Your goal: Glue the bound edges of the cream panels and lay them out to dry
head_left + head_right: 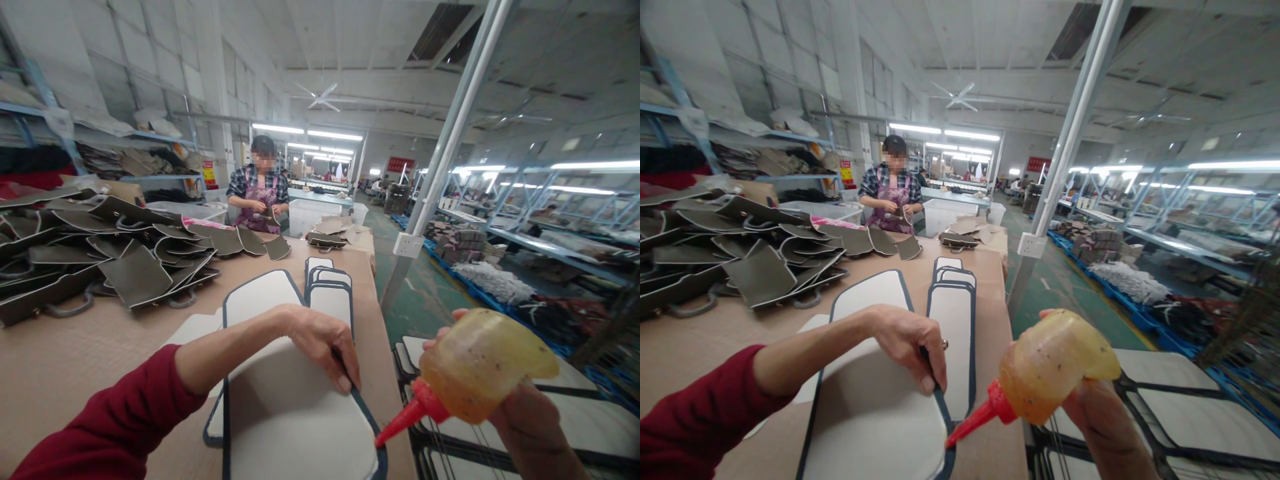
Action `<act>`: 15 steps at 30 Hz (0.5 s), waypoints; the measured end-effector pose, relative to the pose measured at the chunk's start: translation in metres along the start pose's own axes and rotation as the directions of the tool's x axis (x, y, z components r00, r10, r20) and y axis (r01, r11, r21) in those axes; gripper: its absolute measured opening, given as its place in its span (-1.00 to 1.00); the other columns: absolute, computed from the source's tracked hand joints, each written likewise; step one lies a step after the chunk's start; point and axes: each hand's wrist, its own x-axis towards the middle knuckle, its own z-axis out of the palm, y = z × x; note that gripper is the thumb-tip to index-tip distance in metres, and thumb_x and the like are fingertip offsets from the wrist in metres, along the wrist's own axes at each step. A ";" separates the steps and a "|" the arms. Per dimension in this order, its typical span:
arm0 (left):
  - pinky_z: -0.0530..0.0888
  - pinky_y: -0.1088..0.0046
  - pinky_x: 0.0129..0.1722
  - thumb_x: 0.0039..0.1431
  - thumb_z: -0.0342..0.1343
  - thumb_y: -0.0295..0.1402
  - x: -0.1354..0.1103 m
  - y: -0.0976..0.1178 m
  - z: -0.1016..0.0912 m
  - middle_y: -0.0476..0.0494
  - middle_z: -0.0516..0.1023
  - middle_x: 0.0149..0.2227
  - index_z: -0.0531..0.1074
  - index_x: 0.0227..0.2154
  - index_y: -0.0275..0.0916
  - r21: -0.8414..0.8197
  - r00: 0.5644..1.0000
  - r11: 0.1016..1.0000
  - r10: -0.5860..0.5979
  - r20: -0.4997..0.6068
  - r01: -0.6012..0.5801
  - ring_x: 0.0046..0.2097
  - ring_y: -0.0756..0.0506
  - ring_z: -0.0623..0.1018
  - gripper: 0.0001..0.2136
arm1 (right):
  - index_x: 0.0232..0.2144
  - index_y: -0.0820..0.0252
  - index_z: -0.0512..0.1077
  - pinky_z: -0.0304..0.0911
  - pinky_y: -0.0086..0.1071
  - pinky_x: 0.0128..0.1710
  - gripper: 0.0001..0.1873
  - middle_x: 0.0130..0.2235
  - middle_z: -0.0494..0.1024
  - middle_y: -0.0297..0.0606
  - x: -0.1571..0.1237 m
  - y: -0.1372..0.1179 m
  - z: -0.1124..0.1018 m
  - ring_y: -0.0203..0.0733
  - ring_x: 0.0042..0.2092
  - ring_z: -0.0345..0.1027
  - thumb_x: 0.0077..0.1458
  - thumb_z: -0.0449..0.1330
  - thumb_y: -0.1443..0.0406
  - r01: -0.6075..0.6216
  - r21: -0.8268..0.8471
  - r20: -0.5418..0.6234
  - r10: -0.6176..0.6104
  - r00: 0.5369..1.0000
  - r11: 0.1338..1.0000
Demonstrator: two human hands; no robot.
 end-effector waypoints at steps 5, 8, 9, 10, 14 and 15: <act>0.49 0.55 -0.29 0.01 0.48 -0.05 -0.006 -0.005 -0.006 -0.14 0.69 -0.36 0.72 -0.35 -0.37 0.051 0.998 0.998 0.024 -0.059 -0.021 -0.29 -0.09 0.59 -0.59 | 0.04 -0.05 0.56 0.59 0.08 -0.19 -0.22 -0.12 0.68 -0.11 -0.001 0.009 -0.013 0.28 -0.16 0.63 -0.30 0.57 0.04 0.116 -0.029 -0.043 -0.118 0.992 0.993; 0.48 0.56 -0.26 0.05 0.45 -0.03 -0.011 -0.010 -0.009 -0.15 0.70 -0.34 0.72 -0.33 -0.37 0.092 0.993 0.995 0.035 -0.112 -0.025 -0.28 -0.09 0.59 -0.59 | 0.12 -0.09 0.51 0.61 -0.03 -0.33 -0.11 -0.13 0.67 -0.19 -0.003 0.010 -0.015 0.19 -0.21 0.62 -0.34 0.61 0.05 0.161 -0.040 -0.084 -0.164 0.983 0.986; 0.48 0.56 -0.26 0.06 0.45 -0.03 -0.012 -0.011 -0.010 -0.15 0.70 -0.33 0.72 -0.32 -0.37 0.107 0.991 0.994 0.037 -0.131 -0.023 -0.27 -0.09 0.59 -0.59 | 0.13 -0.09 0.51 0.60 -0.07 -0.37 -0.10 -0.14 0.67 -0.20 -0.004 0.009 -0.014 0.17 -0.23 0.62 -0.35 0.61 0.07 0.180 -0.037 -0.091 -0.182 0.979 0.983; 0.48 0.57 -0.26 0.08 0.44 -0.03 -0.014 -0.012 -0.011 -0.16 0.70 -0.32 0.72 -0.31 -0.37 0.123 0.988 0.992 0.038 -0.149 -0.019 -0.26 -0.09 0.59 -0.59 | 0.12 -0.08 0.51 0.60 -0.10 -0.40 -0.12 -0.15 0.67 -0.20 -0.005 0.009 -0.013 0.15 -0.24 0.62 -0.33 0.60 0.09 0.202 -0.033 -0.100 -0.204 0.974 0.979; 0.43 0.59 -0.31 0.18 0.38 -0.08 -0.021 -0.014 -0.015 -0.13 0.69 -0.35 0.72 -0.29 -0.36 0.177 0.975 0.984 0.034 -0.220 0.006 -0.33 -0.03 0.55 -0.64 | 0.10 -0.14 0.52 0.62 -0.12 -0.28 -0.27 -0.08 0.69 -0.16 -0.013 0.002 0.002 0.11 -0.18 0.63 -0.18 0.55 0.07 0.244 -0.046 -0.157 -0.248 0.956 0.969; 0.42 0.60 -0.32 0.19 0.37 -0.10 -0.023 -0.015 -0.016 -0.11 0.68 -0.38 0.72 -0.29 -0.35 0.188 0.970 0.982 0.033 -0.239 0.013 -0.37 -0.01 0.51 -0.66 | 0.11 -0.16 0.52 0.63 -0.11 -0.23 -0.27 -0.03 0.68 -0.16 -0.015 0.000 0.004 0.11 -0.14 0.63 -0.16 0.55 0.06 0.231 -0.059 -0.166 -0.238 0.957 0.971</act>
